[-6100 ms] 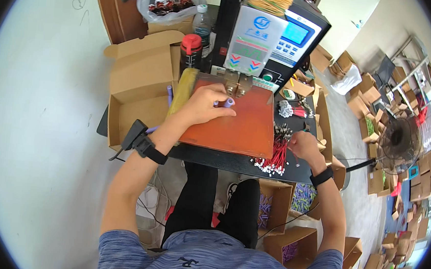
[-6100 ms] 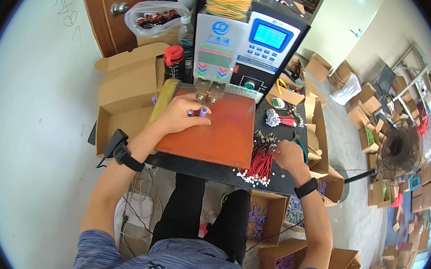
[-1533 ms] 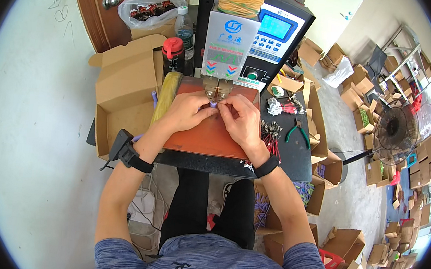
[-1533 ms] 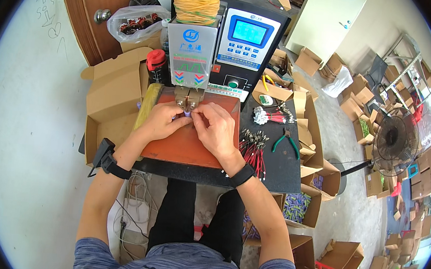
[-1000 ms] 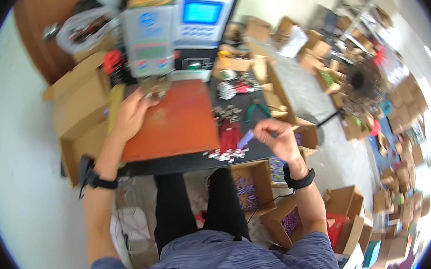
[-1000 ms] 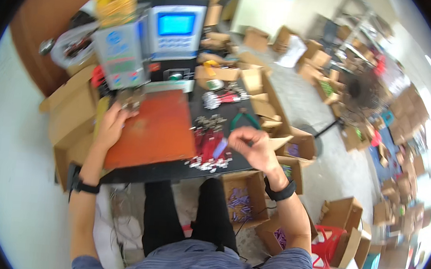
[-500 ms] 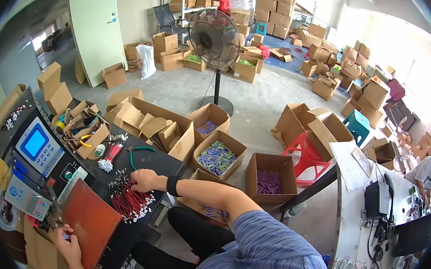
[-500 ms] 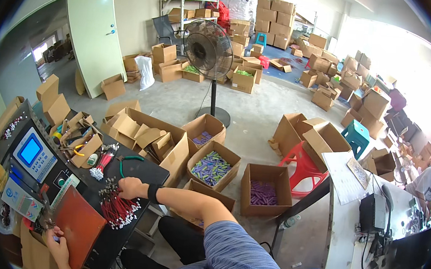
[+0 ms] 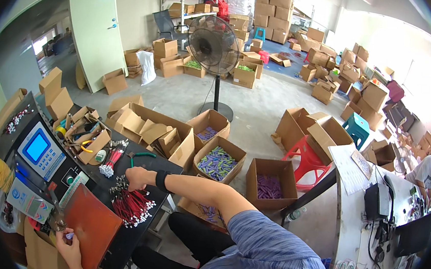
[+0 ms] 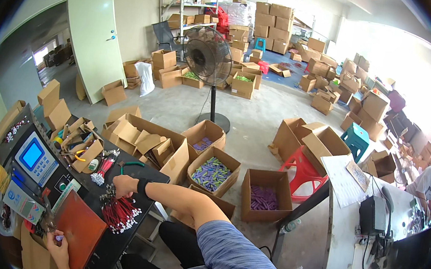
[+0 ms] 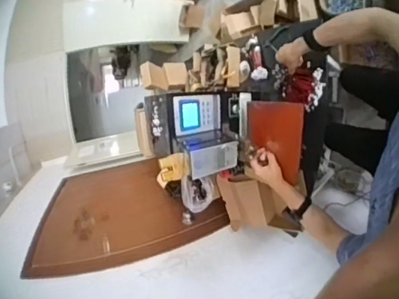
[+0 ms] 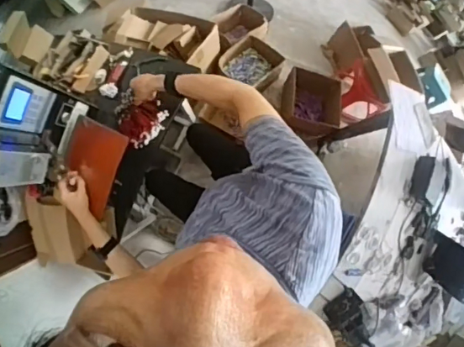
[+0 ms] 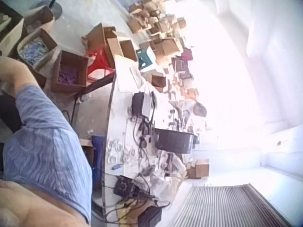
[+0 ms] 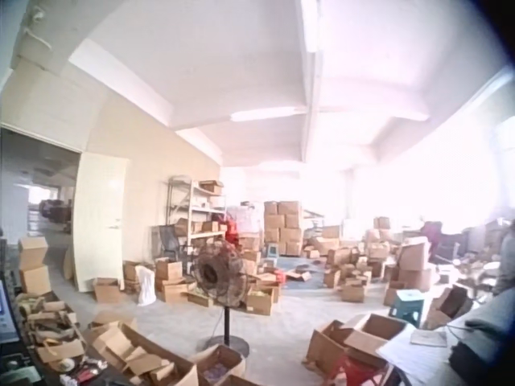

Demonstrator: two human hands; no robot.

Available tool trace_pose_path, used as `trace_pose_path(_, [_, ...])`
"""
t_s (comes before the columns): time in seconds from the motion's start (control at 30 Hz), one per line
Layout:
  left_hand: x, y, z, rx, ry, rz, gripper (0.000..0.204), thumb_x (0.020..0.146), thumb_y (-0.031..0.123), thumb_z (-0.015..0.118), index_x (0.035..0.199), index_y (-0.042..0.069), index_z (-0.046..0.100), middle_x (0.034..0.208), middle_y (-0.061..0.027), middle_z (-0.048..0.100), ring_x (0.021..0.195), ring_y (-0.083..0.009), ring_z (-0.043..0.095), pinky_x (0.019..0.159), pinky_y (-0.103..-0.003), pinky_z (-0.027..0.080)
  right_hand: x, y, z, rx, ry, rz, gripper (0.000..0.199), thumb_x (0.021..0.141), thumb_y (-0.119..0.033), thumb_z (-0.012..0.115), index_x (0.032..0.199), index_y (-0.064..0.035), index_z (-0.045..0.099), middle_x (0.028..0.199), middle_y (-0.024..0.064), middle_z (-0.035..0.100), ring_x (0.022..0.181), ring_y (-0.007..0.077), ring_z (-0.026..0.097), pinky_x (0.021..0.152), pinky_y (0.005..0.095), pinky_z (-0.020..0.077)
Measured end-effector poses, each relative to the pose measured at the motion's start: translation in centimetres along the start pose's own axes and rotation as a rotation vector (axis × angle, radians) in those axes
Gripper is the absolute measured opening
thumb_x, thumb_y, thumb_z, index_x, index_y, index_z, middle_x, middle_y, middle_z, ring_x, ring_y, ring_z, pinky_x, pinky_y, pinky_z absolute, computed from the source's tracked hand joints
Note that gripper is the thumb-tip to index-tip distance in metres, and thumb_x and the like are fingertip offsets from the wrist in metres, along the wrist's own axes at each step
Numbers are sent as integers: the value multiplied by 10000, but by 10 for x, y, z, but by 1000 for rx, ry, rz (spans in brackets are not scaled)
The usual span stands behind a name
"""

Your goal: Connecting wires to battery cells using a spot-welding machine.

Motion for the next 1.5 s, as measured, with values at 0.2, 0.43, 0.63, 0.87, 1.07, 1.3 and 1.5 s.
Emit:
trace_pose_path(0.2, [0,6,1,-2,-89,-73,227,854,-46,567,1079,-15,548,950,-40,581,814,-90,536,707,-222,423,16,-4,20,-296,-26,-137,171,699,-77,627,821,40,655,732,149,692,698,279,702,628,382,571])
trace_pose_path(0.43, [-4,15,-9,-84,-24,-92,132,911,29,569,1021,-44,575,967,-68,616,842,-114,560,741,-242,446,-3,-49,1,-574,84,-230,210,688,-143,690,865,-29,690,876,174,697,863,322,688,704,426,546])
trace_pose_path(0.63, [5,41,10,106,-104,69,98,881,22,592,935,-58,610,954,-114,621,879,-194,593,820,-310,462,-23,-52,-43,-785,159,-217,253,699,-207,720,907,-65,709,882,124,705,848,285,690,651,399,538])
trace_pose_path(0.87, [2,23,7,4,-77,16,139,850,26,623,959,-60,615,996,-136,634,909,-215,613,834,-318,470,-28,-120,-61,-455,443,-382,157,673,-160,656,804,-81,688,736,156,671,704,349,666,629,429,532])
trace_pose_path(1.07, [3,28,20,20,-83,7,198,819,35,657,991,-60,627,985,-136,647,898,-219,622,812,-322,481,-35,-184,-22,0,524,-608,81,719,-164,632,697,-102,678,669,128,655,660,328,652,604,426,521])
trace_pose_path(1.3, [1,67,7,176,-40,97,238,822,108,684,1015,-31,666,891,-146,667,798,-222,627,744,-319,488,-1,-220,52,157,418,-726,156,798,-161,603,919,-72,563,758,166,583,633,397,600,568,467,496])
trace_pose_path(1.5, [4,59,13,187,-70,117,268,803,129,707,1051,33,673,993,-169,665,892,-316,649,784,-364,509,-30,-215,21,448,384,-759,114,846,-150,638,911,-62,669,832,137,672,722,311,666,627,387,524])
Point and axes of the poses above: each hand's wrist, its own x-axis towards the middle knuckle, its own z-axis out of the palm, y = z × x, the point moved 6 cm from there along x, towards the middle knuckle
